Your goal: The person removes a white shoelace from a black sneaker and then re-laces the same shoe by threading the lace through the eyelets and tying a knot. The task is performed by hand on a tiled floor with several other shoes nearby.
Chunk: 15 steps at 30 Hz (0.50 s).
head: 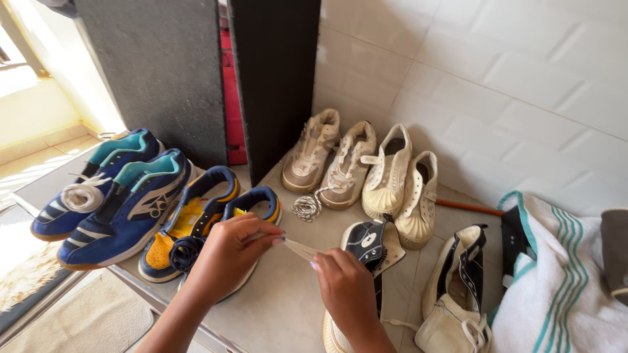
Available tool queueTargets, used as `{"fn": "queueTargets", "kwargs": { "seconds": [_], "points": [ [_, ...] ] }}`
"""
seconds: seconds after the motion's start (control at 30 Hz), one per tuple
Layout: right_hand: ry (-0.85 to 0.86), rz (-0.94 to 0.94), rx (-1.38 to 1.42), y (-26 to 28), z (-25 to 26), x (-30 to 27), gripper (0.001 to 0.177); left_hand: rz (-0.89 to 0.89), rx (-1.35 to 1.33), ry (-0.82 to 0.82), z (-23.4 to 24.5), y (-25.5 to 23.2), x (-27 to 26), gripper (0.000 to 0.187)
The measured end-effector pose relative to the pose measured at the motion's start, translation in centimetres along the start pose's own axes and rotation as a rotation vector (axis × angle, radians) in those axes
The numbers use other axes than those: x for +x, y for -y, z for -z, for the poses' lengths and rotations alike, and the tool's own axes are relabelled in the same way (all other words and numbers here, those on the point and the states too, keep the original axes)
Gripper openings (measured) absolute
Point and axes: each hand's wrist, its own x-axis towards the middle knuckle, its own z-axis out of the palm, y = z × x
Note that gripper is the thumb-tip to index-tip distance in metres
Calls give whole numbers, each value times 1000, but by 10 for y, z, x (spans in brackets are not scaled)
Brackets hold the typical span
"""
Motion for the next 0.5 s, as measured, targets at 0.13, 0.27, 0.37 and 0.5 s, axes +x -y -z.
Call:
{"fn": "queueTargets", "kwargs": {
  "seconds": [0.13,0.27,0.37,0.5],
  "points": [
    [177,-449,470,-4,8,14,16,-480,675,-548,-1,-16,-9,36],
    [212,-377,464,2,37,32,19,377,-176,-72,-49,-38,-23,42],
    [133,-53,309,19,54,46,33,599,-908,149,-78,-46,-30,45],
    [179,22,175,35,75,47,50,261,-864,-34,-96,-48,-28,47]
  ]
}}
